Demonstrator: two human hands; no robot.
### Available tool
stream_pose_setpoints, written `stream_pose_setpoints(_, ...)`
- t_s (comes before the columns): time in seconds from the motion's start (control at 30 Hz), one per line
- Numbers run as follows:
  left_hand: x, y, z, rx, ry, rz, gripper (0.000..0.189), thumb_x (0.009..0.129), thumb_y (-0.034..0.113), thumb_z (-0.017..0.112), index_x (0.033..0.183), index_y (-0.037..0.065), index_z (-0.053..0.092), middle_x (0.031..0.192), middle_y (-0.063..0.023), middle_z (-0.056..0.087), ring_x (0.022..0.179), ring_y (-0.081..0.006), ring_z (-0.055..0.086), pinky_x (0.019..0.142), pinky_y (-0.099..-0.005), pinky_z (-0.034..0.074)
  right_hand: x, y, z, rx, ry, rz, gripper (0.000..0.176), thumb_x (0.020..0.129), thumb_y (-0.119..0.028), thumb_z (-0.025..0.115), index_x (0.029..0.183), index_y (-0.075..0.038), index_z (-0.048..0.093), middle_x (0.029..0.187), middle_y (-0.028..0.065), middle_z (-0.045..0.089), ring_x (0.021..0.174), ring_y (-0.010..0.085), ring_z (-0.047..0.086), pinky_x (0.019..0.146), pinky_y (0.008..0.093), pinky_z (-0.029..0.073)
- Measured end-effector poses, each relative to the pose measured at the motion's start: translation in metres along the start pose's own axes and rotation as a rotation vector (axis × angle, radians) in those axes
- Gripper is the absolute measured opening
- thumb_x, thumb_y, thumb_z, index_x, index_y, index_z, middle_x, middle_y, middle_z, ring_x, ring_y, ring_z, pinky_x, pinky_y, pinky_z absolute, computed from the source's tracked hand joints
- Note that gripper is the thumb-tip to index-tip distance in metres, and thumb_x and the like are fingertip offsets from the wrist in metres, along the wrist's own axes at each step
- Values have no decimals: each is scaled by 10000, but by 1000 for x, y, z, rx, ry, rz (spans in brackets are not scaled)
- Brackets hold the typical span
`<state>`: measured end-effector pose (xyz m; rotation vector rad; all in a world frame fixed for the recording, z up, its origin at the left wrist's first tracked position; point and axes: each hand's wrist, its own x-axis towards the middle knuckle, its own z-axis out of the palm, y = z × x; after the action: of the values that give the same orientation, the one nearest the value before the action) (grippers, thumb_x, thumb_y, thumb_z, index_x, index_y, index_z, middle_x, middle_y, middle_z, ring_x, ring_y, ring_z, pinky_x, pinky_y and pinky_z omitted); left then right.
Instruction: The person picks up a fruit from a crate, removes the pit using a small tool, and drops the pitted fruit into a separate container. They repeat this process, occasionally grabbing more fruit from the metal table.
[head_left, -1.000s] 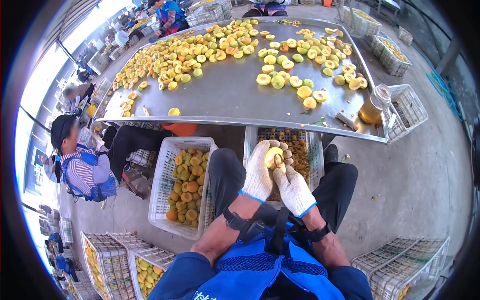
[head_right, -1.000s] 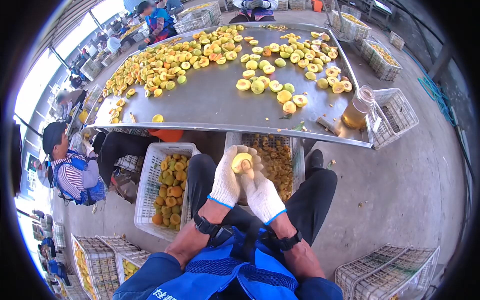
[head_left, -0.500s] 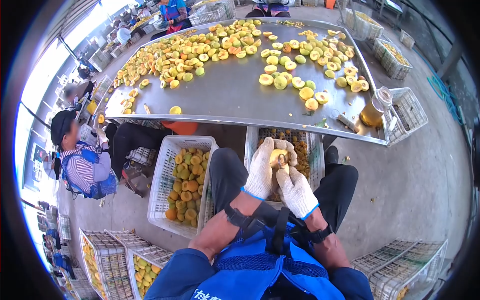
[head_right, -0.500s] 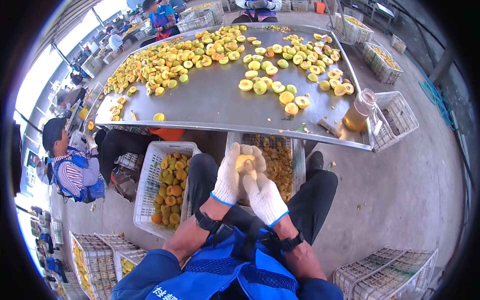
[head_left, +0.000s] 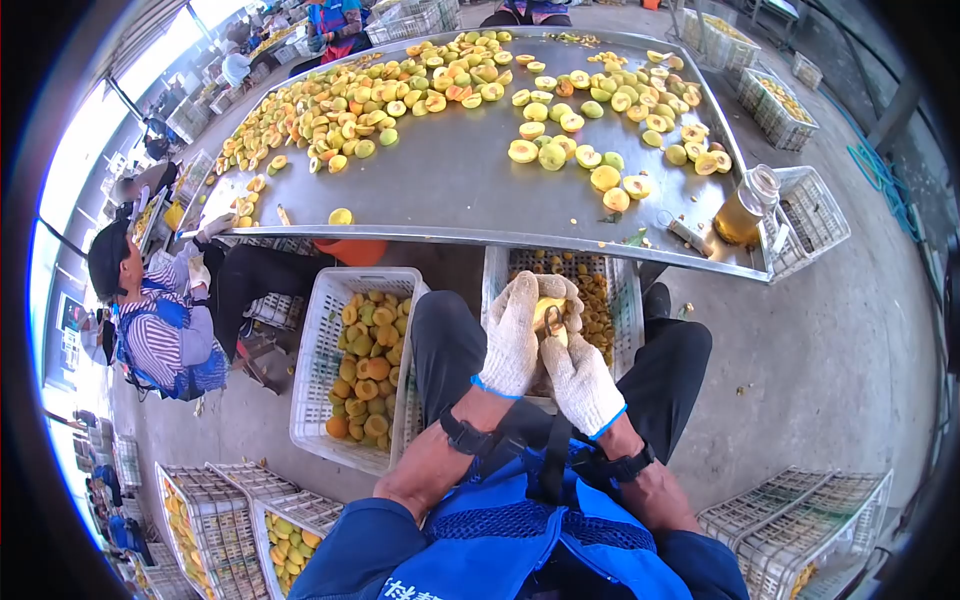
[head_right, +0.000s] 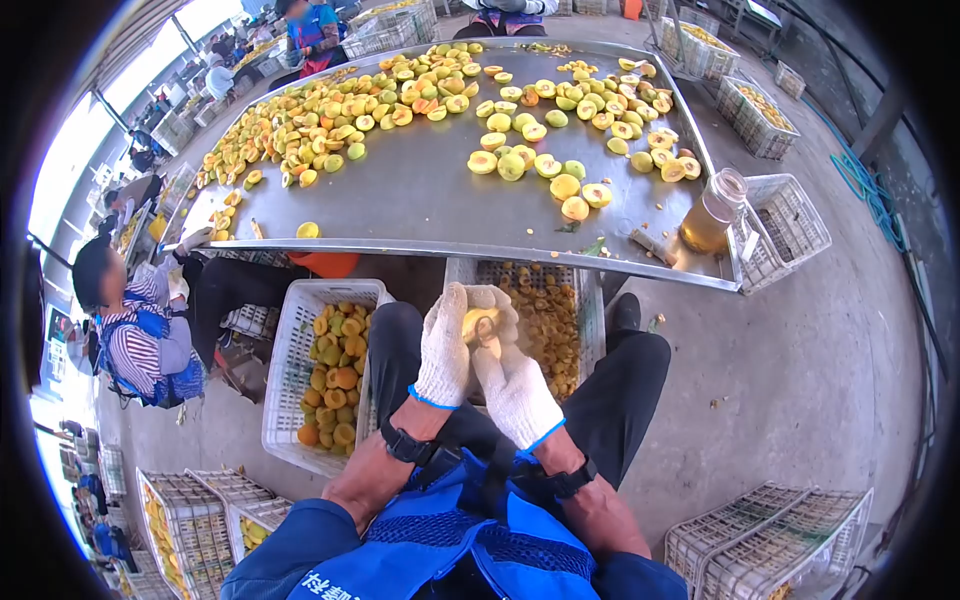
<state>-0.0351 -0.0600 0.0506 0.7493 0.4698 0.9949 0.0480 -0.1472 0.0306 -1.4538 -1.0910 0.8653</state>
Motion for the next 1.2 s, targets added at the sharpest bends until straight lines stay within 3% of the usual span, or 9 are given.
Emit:
stream_pose_setpoints(0.1,1,-1,0,21,43,-20,431,1039,427,540,985,14,654,931,-142,696,761,-238,677,697,-357,570,0,-11,-5,-121,-50,118,350,1016,-249,544,1084,80,641,788,220,687,735,324,682,677,456,510)
stream_pose_setpoints(0.3,-3,9,13,37,157,-39,409,1060,356,521,915,5,670,831,-111,690,678,-198,655,643,-312,557,-1,-27,-6,-201,-52,89,305,995,-208,549,1044,74,651,823,310,661,807,463,675,675,466,508)
stream_pose_setpoints(0.53,-7,13,16,169,98,0,408,1053,355,537,917,3,693,848,-98,698,718,-178,660,667,-305,550,1,-25,-12,-287,-90,110,293,1002,-212,540,1067,54,644,837,278,676,790,413,688,672,426,515)
stream_pose_setpoints(0.63,-6,13,14,227,73,-1,415,1054,360,527,930,1,695,866,-99,704,745,-187,676,689,-321,562,0,-13,-16,-92,-144,104,284,1005,-211,535,1071,44,642,828,254,684,773,378,694,665,406,517)
stream_pose_setpoints(0.7,-7,11,12,218,62,0,412,1054,357,528,934,0,696,876,-98,705,748,-188,676,688,-321,562,0,-10,-18,-47,-173,152,319,1000,-241,571,1082,61,632,782,274,671,739,431,687,643,459,505)
stream_pose_setpoints(0.9,-16,9,19,293,61,109,409,1062,346,518,940,-2,696,866,-87,701,751,-176,674,679,-312,554,-5,-22,-18,-273,-122,-20,286,997,-215,575,1054,61,627,764,271,660,734,442,673,628,462,496)
stream_pose_setpoints(1.07,-20,19,22,405,32,138,411,1063,352,519,924,8,695,851,-77,697,741,-161,662,663,-293,528,-4,-24,-21,51,-180,80,255,984,-208,589,1034,38,629,800,297,655,782,485,647,634,477,509)
stream_pose_setpoints(1.13,-19,17,26,366,104,92,404,1061,350,524,926,11,697,846,-73,696,739,-157,659,666,-291,526,-3,-28,-23,-252,-146,-54,228,956,-142,571,1102,15,648,809,275,673,796,454,684,646,463,525)
stream_pose_setpoints(1.2,-20,15,34,351,217,58,390,1055,339,537,922,12,703,830,-65,693,728,-140,645,657,-284,513,0,-27,-27,-298,-136,-50,229,955,-148,574,1102,12,648,802,276,668,787,458,677,643,468,524)
